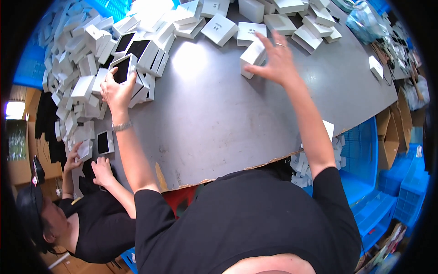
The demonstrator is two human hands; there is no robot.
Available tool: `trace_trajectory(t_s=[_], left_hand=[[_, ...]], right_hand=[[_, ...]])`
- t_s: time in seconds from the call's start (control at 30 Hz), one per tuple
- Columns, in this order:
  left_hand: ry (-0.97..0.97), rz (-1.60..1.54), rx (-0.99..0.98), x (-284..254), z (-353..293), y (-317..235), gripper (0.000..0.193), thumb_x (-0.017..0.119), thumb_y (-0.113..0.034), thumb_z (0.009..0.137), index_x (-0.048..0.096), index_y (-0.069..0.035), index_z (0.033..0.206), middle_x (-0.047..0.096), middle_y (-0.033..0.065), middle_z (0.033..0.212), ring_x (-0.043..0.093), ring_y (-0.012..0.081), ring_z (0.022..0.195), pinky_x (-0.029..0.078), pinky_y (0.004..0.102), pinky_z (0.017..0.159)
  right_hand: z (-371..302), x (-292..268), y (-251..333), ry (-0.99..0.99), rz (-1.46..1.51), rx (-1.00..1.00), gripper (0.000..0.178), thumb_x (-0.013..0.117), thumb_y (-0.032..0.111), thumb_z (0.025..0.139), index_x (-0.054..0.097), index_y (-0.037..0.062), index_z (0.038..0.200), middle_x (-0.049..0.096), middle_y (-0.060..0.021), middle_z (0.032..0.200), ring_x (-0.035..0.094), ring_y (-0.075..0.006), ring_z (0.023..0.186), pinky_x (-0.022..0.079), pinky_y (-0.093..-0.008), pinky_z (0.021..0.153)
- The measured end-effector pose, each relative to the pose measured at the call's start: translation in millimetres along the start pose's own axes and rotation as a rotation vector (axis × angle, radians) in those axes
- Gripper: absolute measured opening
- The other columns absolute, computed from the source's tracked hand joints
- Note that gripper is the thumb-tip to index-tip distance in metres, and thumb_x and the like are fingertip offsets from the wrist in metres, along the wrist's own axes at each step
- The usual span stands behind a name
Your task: Packing items into small white cardboard boxes at an industrial workbench.
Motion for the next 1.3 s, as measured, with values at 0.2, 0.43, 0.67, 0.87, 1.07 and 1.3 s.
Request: trace_trajectory(t_s=[0.2,0.43,0.67,0.87,1.07,1.3], left_hand=[[0.437,-0.729,0.69,-10.5,-128.6,-150.8,0.082,0.072,-0.01,0.058,0.054,-0.005,0.138,0.053,0.0148,0.14,0.044,0.0332,0.136,0.029,0.0464,0.119],[0.733,-0.2,0.671,35.4,-234.8,-154.4,0.085,0.069,-0.01,0.061,0.058,-0.027,0.143,0.02,0.0204,0.167,0.011,0.0482,0.153,0.02,0.0574,0.12],[0.541,-0.327,0.214,41.1,-247.6,-148.7,0.07,0.089,-0.034,0.068,0.059,-0.02,0.13,0.032,0.0271,0.153,0.032,0.0452,0.139,0.029,0.0587,0.111],[0.569,-0.526,0.33,39.0,-261.7,-174.5,0.066,0.081,-0.011,0.063,0.059,-0.019,0.125,0.034,0.0196,0.153,0.032,0.0444,0.137,0.028,0.0564,0.113],[0.635,-0.617,0.467,36.3,-261.7,-184.4,0.072,0.077,-0.006,0.059,0.057,-0.018,0.127,0.038,0.0162,0.152,0.033,0.0421,0.137,0.028,0.0539,0.115],[0.614,-0.581,0.624,30.0,-252.4,-199.3,0.073,0.075,-0.004,0.058,0.055,-0.016,0.127,0.042,0.0112,0.149,0.035,0.0394,0.136,0.028,0.0516,0.116]], right_hand=[[-54.8,2.6,19.8,0.122,0.663,-0.237,0.062,0.075,0.024,0.061,0.056,0.0141,0.119,0.05,-0.0187,0.134,0.042,-0.0403,0.135,0.043,-0.047,0.106],[-145.3,-4.9,-28.3,0.3,0.396,-0.037,0.063,0.077,0.028,0.063,0.057,0.0155,0.121,0.037,-0.0239,0.152,0.033,-0.0463,0.143,0.033,-0.0562,0.113],[-125.2,2.8,27.4,0.351,0.108,-0.226,0.084,0.088,0.032,0.058,0.058,0.0222,0.136,0.04,-0.0188,0.152,0.038,-0.0422,0.141,0.037,-0.0536,0.114],[-141.9,2.7,50.6,0.254,0.345,-0.238,0.085,0.09,0.023,0.055,0.06,0.0252,0.134,0.048,-0.0115,0.138,0.044,-0.0377,0.13,0.04,-0.0504,0.111],[-146.3,-3.3,58.1,0.207,0.262,-0.399,0.077,0.085,0.019,0.057,0.063,0.0283,0.13,0.048,-0.0083,0.138,0.041,-0.0351,0.133,0.037,-0.0486,0.107],[-143.8,10.6,62.3,0.315,0.276,-0.449,0.083,0.085,0.018,0.056,0.06,0.0326,0.134,0.048,-0.0085,0.144,0.038,-0.0364,0.137,0.034,-0.0486,0.111]])
Point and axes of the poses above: each hand's wrist, its own z-axis towards the middle knuckle, its own x-axis out of the palm, y = z × x, the point moved 10 cm from there along z, towards the middle knuckle
